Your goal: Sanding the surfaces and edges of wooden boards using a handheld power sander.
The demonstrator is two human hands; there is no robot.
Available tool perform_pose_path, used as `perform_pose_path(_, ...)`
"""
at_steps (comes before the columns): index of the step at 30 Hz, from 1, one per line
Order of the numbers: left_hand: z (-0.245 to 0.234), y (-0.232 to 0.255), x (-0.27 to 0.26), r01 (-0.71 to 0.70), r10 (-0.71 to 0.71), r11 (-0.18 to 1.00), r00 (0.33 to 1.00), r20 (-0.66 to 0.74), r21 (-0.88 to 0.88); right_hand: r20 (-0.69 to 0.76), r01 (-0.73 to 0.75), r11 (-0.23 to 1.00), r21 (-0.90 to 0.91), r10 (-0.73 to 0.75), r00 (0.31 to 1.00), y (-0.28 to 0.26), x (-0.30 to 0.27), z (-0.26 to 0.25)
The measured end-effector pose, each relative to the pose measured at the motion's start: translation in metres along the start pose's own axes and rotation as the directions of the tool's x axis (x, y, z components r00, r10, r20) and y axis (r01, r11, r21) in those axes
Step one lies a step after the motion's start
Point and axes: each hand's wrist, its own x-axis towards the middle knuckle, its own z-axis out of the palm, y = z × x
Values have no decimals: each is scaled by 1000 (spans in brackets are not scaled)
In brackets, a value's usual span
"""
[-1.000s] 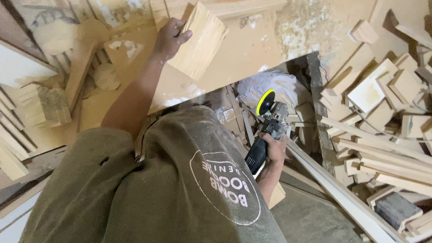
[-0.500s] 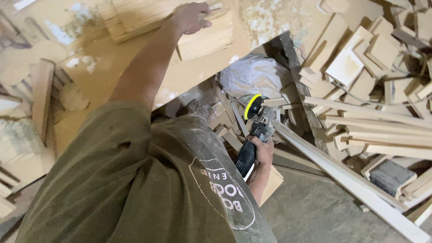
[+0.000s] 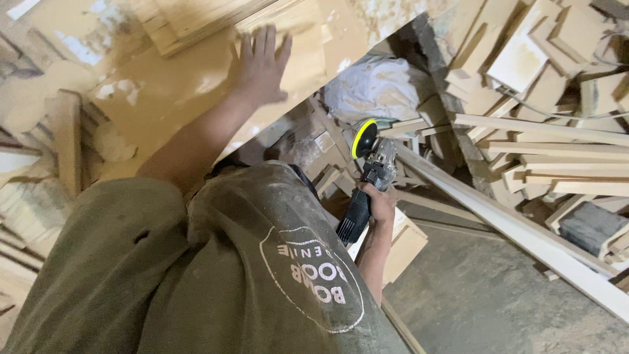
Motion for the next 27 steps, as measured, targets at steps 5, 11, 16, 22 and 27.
perform_pose_path(5, 56, -48, -121, -164, 165, 984, 986, 2, -63, -11, -31, 998, -54, 31, 999, -18, -53, 57)
perform_pose_path(11, 53, -99, -199, -20, 34, 976, 998, 59, -218, 85, 74, 882, -466, -38, 996, 12, -68, 114)
perform_pose_path(16, 40, -118, -201, 27, 40, 947, 979, 200, -320, -16, -7, 688, -725, -7, 1000, -18, -103, 166)
perform_pose_path(22, 55, -139, -202, -102, 141, 911, 988, 69, -398, 86, 142, 621, -771, -119, 989, -21, -112, 195)
perform_pose_path(27, 67, -154, -214, -203, 222, 934, 975, 32, -294, 164, 245, 570, -784, -191, 968, -9, -118, 208)
